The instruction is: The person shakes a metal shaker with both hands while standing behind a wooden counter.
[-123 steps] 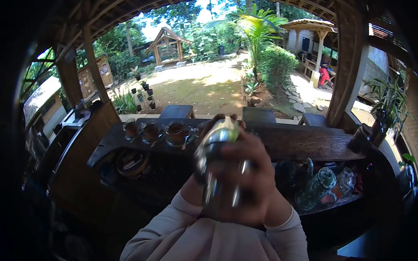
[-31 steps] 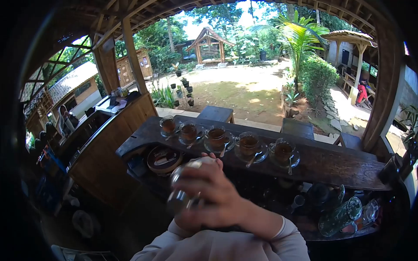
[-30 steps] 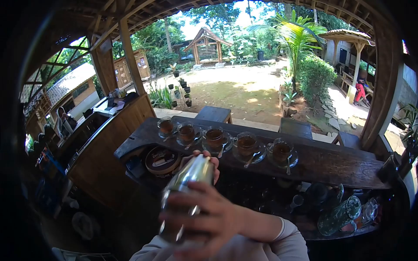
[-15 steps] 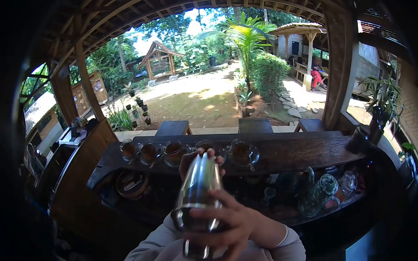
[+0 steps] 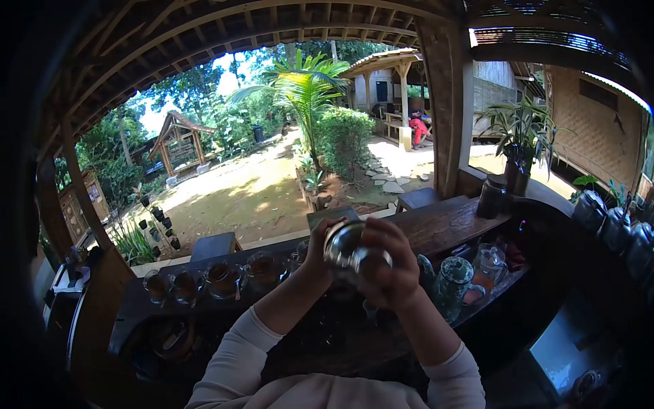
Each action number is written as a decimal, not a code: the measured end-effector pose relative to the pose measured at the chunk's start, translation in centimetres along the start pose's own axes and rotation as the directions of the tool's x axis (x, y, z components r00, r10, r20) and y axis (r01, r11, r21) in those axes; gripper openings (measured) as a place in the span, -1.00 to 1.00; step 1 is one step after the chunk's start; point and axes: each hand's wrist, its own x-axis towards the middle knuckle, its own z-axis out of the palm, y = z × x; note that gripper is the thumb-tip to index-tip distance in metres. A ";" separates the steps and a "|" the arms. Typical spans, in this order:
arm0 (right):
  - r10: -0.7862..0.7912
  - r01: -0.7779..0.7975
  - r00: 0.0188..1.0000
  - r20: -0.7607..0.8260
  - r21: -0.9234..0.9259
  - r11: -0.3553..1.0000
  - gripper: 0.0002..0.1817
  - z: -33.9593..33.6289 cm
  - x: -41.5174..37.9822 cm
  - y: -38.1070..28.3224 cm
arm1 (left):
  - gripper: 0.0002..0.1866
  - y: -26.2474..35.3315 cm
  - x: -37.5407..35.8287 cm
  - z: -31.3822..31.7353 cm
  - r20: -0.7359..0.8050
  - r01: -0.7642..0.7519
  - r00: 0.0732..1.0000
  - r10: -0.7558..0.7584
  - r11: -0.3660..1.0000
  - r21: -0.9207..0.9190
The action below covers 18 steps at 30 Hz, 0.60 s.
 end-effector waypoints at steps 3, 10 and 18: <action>0.288 -0.314 0.926 -0.245 -0.074 0.947 -0.25 -1.2 0.8 -0.8 | -0.68 -0.6 0.3 3.4 -0.208 0.025 0.978 -0.016 0.999 0.041; 0.556 -0.241 0.800 -0.225 0.729 0.641 -0.12 -4.0 0.4 -6.4 | -0.73 -1.4 0.3 10.7 0.377 -0.018 0.926 -0.004 0.998 0.054; 0.205 -0.202 0.978 -0.021 0.115 0.973 -0.05 -10.2 4.7 -7.1 | -0.71 -3.0 1.2 15.0 0.669 -0.610 0.696 0.260 0.705 0.361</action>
